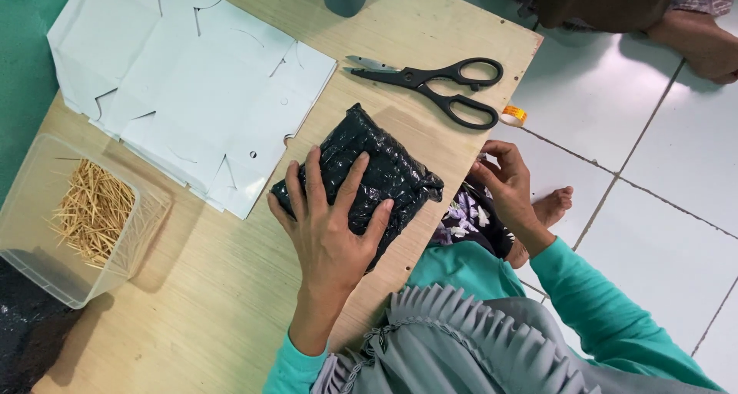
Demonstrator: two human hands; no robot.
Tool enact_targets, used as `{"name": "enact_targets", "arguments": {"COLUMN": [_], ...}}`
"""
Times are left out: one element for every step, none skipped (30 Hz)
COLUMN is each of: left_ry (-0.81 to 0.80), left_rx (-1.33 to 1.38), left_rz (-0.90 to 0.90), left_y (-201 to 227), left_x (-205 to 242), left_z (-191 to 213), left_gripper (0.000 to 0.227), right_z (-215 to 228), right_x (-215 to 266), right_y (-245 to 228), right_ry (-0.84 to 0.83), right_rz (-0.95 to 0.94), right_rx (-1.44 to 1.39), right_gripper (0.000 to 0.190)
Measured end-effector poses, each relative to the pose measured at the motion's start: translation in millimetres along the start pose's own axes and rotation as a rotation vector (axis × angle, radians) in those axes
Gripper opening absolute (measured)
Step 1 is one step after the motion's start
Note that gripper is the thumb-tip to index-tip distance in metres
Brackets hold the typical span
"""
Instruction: The person places two bottles into a white cardboard box and closes it. They then wrap the box in black bubble wrap, folding the edges and securing it with tape. Finally, they fold a flat cardboard piece into a box shape.
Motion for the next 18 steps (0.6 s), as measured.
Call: {"name": "enact_targets", "arguments": {"left_ry": [0.004,0.006,0.010,0.015,0.018,0.018,0.016,0.019,0.014,0.010,0.011,0.017,0.025,0.028,0.031,0.034,0.039,0.046], "left_rx": [0.004,0.005,0.004,0.003,0.003,0.004,0.004,0.004,0.002,0.001,0.003,0.000,-0.004,-0.002,0.012,0.025,0.026,0.032], "left_rz": [0.001,0.004,0.001,-0.001,0.004,-0.001,-0.005,0.000,0.001,0.003,0.005,0.005,0.004,0.007,0.007,0.008,0.013,0.009], "left_y": [0,0,0,1,0,0,0,0,0,0,0,0,0,-1,-1,-1,-1,-1], "left_x": [1,0,0,0,0,0,0,0,0,0,0,0,0,0,1,1,1,2], "left_z": [0,0,1,1,1,0,0,0,0,-1,-1,-1,-1,-1,-2,-2,-2,-3], "left_gripper": [0.063,0.063,0.062,0.061,0.061,0.061,0.062,0.062,0.061,0.061,0.061,0.062,0.062,0.062,0.062,0.062,0.062,0.063], "right_z": [4,6,7,7,5,4,3,4,6,7,5,0,-7,-9,-8,-8,-10,-15], "right_x": [0,1,2,4,6,8,10,10,11,11,11,11,10,10,10,10,11,11], "right_y": [9,13,19,25,22,19,16,13,8,4,-10,-23,-36,-47,-51,-55,-61,-70], "right_ry": [0.009,0.005,-0.013,-0.030,-0.036,-0.038,-0.040,-0.045,-0.049,-0.052,-0.054,-0.090,-0.127,-0.130,-0.097,-0.062,-0.069,-0.115], "right_rz": [-0.047,-0.046,-0.066,-0.085,-0.085,-0.088,-0.091,-0.092,-0.080,-0.069,-0.070,-0.078,-0.086,-0.086,-0.164,-0.242,-0.241,-0.219], "right_rx": [-0.041,-0.039,-0.054,-0.068,-0.066,-0.060,-0.054,-0.053,-0.091,-0.129,-0.126,-0.154,-0.183,-0.180,-0.165,-0.149,-0.146,-0.138], "right_gripper": [0.023,0.023,0.020,0.016,0.016,0.013,0.009,0.009,0.009,0.008,0.008,0.004,0.004,0.004,0.005,0.007,0.007,0.005]}}
Point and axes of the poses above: each hand's wrist, its own x-axis away from the middle knuckle, its own z-axis out of the back of the hand, y = z × x, the point moved 10 cm from there along -x, towards the middle knuckle, and after that the axes turned 2 degrees about -y, right-handed, at the moved point
